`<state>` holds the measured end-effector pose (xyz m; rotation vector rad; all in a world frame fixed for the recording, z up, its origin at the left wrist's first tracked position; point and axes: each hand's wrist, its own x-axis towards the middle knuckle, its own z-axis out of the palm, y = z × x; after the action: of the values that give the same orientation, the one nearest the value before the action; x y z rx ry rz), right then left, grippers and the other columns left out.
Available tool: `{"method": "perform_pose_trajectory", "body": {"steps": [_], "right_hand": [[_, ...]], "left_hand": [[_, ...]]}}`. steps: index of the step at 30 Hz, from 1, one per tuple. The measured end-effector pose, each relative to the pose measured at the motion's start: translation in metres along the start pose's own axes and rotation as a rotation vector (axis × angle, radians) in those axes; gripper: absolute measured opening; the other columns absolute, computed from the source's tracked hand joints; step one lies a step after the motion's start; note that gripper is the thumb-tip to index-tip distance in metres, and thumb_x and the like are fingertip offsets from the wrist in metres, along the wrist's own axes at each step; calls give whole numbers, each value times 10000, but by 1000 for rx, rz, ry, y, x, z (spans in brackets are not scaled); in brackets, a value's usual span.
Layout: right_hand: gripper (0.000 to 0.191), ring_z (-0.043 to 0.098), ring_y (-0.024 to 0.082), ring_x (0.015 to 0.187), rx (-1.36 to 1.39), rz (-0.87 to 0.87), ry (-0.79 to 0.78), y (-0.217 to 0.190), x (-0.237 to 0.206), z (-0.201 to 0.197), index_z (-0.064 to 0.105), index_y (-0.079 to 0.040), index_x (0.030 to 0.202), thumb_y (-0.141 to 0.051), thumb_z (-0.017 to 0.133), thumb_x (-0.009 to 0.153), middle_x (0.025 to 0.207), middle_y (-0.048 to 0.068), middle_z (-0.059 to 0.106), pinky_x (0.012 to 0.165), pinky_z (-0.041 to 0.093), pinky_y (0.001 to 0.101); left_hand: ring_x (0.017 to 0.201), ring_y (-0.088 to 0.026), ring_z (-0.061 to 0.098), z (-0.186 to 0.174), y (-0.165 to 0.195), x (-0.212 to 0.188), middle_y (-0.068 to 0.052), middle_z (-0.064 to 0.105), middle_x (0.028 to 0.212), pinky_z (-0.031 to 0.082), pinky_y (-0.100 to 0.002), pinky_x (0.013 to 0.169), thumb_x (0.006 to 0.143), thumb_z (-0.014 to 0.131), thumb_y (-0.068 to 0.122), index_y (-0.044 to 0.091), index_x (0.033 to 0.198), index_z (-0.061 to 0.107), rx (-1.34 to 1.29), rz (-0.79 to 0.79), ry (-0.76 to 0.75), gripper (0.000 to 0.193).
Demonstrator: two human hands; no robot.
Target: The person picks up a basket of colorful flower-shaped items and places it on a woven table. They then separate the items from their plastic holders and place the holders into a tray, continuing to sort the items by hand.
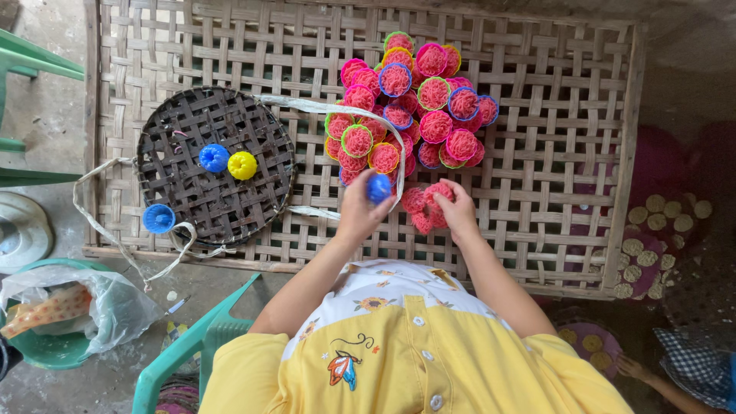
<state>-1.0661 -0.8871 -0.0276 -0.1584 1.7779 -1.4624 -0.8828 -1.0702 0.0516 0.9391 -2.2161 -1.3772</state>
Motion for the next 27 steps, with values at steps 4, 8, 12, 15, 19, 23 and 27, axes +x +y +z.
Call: {"method": "perform_pose_trajectory", "body": {"steps": [4, 8, 12, 15, 19, 23, 27], "right_hand": [[549, 625, 299, 1188, -846, -447, 208, -31, 10, -15, 614, -139, 1358, -269, 820, 866, 1242, 106, 687, 1036, 498, 459], [658, 543, 385, 1261, -987, -707, 410, -61, 38, -15, 567, -99, 1369, -304, 885, 831, 1335, 185, 603, 1107, 420, 504], [938, 495, 445, 1263, -946, -758, 332, -84, 70, -8, 445, -5, 1496, -310, 912, 741, 1386, 249, 531, 1079, 401, 538], [909, 519, 423, 1254, -939, -667, 313, -92, 66, -5, 462, -26, 1505, -271, 897, 745, 1358, 231, 554, 1088, 416, 524], [832, 546, 402, 1239, -928, -769, 291, -84, 12, 8, 524, -45, 1447, -243, 907, 736, 1331, 220, 570, 1086, 431, 508], [807, 574, 385, 1218, -841, -808, 155, -77, -41, 29, 547, -45, 1411, -228, 917, 718, 1295, 194, 579, 1065, 463, 485], [772, 607, 345, 1225, -702, -738, 87, -78, -71, 31, 559, -55, 1395, -200, 911, 724, 1315, 180, 581, 1025, 511, 439]], "left_hand": [[1221, -349, 523, -40, -40, 8, -173, 597, 1334, 423, -471, 1096, 827, 877, 333, 61, 1440, 510, 154, -101, 412, 765], [1372, -471, 345, -89, -68, 12, -277, 445, 1511, 294, -538, 1139, 803, 911, 362, 27, 1509, 412, 468, -39, 664, 927], [1493, -461, 259, -79, -61, 19, -269, 387, 1604, 226, -540, 1206, 873, 879, 340, 28, 1553, 390, 383, -12, 534, 894], [1356, -283, 540, -46, -51, 17, -153, 561, 1473, 460, -425, 1095, 893, 800, 312, 47, 1507, 454, -81, -21, 338, 753], [1184, -178, 663, 4, -43, 2, -99, 669, 1319, 563, -307, 984, 970, 724, 253, 46, 1434, 557, -769, -338, -178, 535], [1130, -157, 667, 51, -36, -9, -50, 662, 1298, 553, -310, 943, 996, 654, 354, 90, 1437, 535, -1056, -638, -461, 527], [1067, -195, 670, 62, -31, -8, -72, 660, 1229, 578, -353, 865, 1014, 560, 484, 131, 1432, 489, -1111, -793, -566, 551]]}}
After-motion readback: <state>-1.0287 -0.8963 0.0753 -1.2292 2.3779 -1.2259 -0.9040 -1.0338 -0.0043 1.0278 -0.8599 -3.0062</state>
